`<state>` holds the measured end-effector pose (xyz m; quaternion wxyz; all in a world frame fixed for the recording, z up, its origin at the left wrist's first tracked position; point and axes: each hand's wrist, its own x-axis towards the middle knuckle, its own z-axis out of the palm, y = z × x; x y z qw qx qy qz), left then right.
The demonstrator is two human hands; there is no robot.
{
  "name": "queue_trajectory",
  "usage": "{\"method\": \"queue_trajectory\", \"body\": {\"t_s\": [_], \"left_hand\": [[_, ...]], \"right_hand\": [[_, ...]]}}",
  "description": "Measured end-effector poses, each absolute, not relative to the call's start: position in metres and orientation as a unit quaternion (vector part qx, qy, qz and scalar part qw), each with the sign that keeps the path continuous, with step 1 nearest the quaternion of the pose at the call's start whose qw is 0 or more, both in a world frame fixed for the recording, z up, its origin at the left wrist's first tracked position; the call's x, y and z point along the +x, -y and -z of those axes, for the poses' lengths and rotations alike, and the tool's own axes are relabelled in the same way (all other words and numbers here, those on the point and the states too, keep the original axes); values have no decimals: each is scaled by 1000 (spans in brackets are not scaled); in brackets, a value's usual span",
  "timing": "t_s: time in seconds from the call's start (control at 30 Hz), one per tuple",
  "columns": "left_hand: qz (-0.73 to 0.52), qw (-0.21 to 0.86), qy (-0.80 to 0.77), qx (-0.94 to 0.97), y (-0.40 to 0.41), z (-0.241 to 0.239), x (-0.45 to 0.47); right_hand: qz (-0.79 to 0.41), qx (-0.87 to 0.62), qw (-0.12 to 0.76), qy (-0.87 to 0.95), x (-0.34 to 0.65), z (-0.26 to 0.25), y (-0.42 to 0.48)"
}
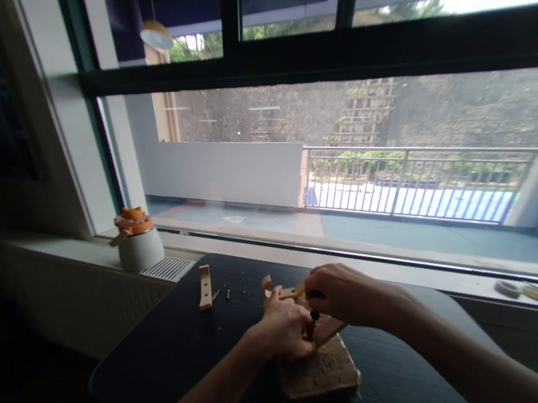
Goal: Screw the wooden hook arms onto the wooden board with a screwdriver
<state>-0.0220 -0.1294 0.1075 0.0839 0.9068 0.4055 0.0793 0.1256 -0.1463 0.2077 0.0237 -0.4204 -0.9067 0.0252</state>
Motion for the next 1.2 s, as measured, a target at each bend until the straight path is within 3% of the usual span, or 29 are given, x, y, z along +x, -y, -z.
{"method": "queue_trajectory", "body": {"t_s": [1.2], "left_hand": [[-71,63,-419,903,133,-113,-22]], "right_hand": [[-35,-423,21,905,120,-213,153]]}}
